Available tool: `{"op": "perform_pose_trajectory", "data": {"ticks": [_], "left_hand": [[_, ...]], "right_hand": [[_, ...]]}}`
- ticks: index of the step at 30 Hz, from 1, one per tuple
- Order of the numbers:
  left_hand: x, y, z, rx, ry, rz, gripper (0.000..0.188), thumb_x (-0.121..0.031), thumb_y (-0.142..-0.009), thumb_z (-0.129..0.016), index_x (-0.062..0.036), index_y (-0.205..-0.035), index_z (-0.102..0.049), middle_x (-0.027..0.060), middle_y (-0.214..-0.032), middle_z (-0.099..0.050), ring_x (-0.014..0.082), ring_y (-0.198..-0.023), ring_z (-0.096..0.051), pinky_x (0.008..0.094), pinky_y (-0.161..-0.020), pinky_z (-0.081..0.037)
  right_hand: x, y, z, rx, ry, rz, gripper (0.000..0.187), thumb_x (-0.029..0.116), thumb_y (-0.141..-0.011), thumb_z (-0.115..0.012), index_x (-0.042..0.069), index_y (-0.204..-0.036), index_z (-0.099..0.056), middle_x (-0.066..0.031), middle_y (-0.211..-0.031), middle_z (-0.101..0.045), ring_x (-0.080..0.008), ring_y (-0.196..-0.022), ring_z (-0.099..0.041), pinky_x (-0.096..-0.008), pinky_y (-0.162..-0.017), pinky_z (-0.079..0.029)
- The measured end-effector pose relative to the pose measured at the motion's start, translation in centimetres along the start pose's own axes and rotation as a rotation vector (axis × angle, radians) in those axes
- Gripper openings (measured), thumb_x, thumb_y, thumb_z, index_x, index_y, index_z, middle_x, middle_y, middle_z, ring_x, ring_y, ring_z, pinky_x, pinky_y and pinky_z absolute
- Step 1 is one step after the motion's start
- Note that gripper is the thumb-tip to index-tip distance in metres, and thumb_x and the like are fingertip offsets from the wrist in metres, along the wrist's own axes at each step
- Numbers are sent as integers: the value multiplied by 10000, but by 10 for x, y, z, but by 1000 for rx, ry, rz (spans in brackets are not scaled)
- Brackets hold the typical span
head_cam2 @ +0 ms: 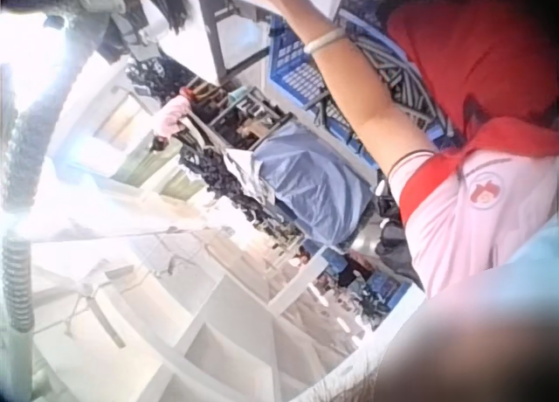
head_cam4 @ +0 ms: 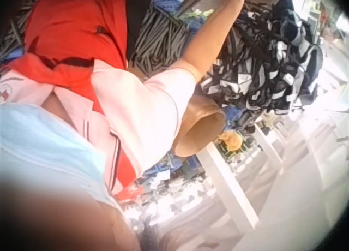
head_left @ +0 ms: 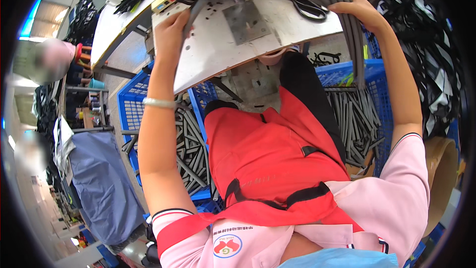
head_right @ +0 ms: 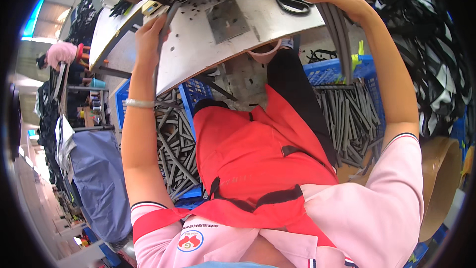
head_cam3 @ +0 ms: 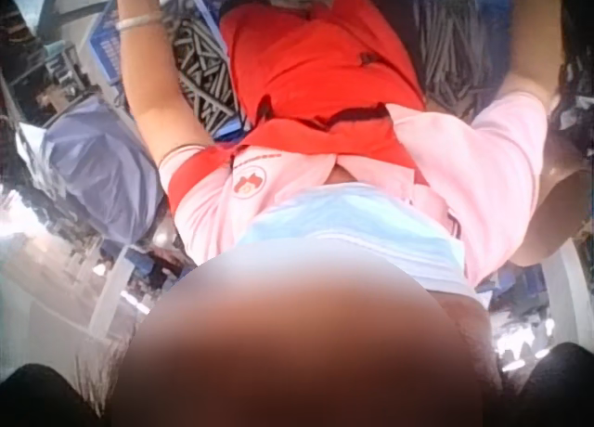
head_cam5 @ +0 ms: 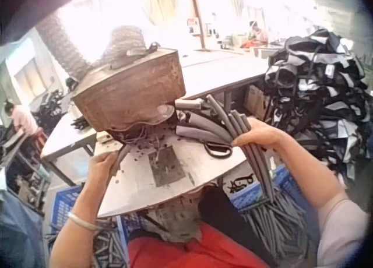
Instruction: The person is using a machine to process or seal grey padded cylindrical tubes, possibly for sports or safety equipment.
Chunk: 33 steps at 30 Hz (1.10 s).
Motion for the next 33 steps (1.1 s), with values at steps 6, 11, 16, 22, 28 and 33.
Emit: {"op": "perform_pose_trajectory", "data": {"ticks": [6, 11, 16, 22, 28, 33], "left_hand": [[78, 54, 0, 14, -418, -90, 309, -267, -888, -652, 30, -960, -699, 37, -661, -625, 89, -621, -515, 279, -575, -428], [88, 65, -4, -75, -234, -103, 272, -213, -928, -636, 45, -986, -700, 31, -804, -675, 70, -742, -554, 224, -667, -455], [78, 78, -10, -183, -318, -168, 302, -258, -942, -615, 29, -984, -700, 50, -820, -680, 95, -725, -576, 244, -660, -471], [73, 94, -6, -302, -484, -263, 355, -305, -966, -567, 25, -1015, -688, 90, -823, -686, 143, -748, -629, 268, -669, -495], [64, 91, -26, -300, -574, -276, 374, -324, -973, -545, 19, -1027, -681, 115, -838, -692, 203, -737, -636, 322, -668, -488], [60, 97, -12, -354, -614, -371, 372, -332, -980, -525, 5, -1011, -682, 126, -825, -688, 215, -723, -628, 328, -656, -479]], "right_hand": [[-80, 88, -2, -121, -878, 81, 544, 291, -854, -664, 4, -1290, -510, -131, -1175, -631, -190, -1037, -640, -334, -863, -548], [-187, 160, -103, -164, -1294, -228, 531, 233, -845, -679, -17, -1279, -503, -157, -1194, -608, -230, -1071, -617, -370, -939, -509], [-228, 211, -75, -417, -1256, -328, 442, 211, -849, -700, -9, -1201, -547, -115, -1109, -636, -231, -1043, -627, -401, -951, -512], [-325, 271, -59, -436, -351, -636, 543, 253, -747, -754, 20, -1202, -573, -107, -1017, -656, -191, -926, -628, -314, -839, -484], [-424, 353, -158, -410, -180, -807, 830, 297, -651, -803, -14, -1338, -458, -205, -1236, -587, -319, -1150, -561, -363, -985, -414], [-445, 386, -211, -27, 330, -1048, 745, 254, -698, -755, 87, -1362, -462, -177, -1310, -556, -337, -1219, -524, -402, -993, -432]]}}
Point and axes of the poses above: each hand's wrist, its own y-axis away from the middle knuckle, its own z-axis out of the back of the hand, x = y × z, the point moved 9 cm from there along -y, towards the middle knuckle
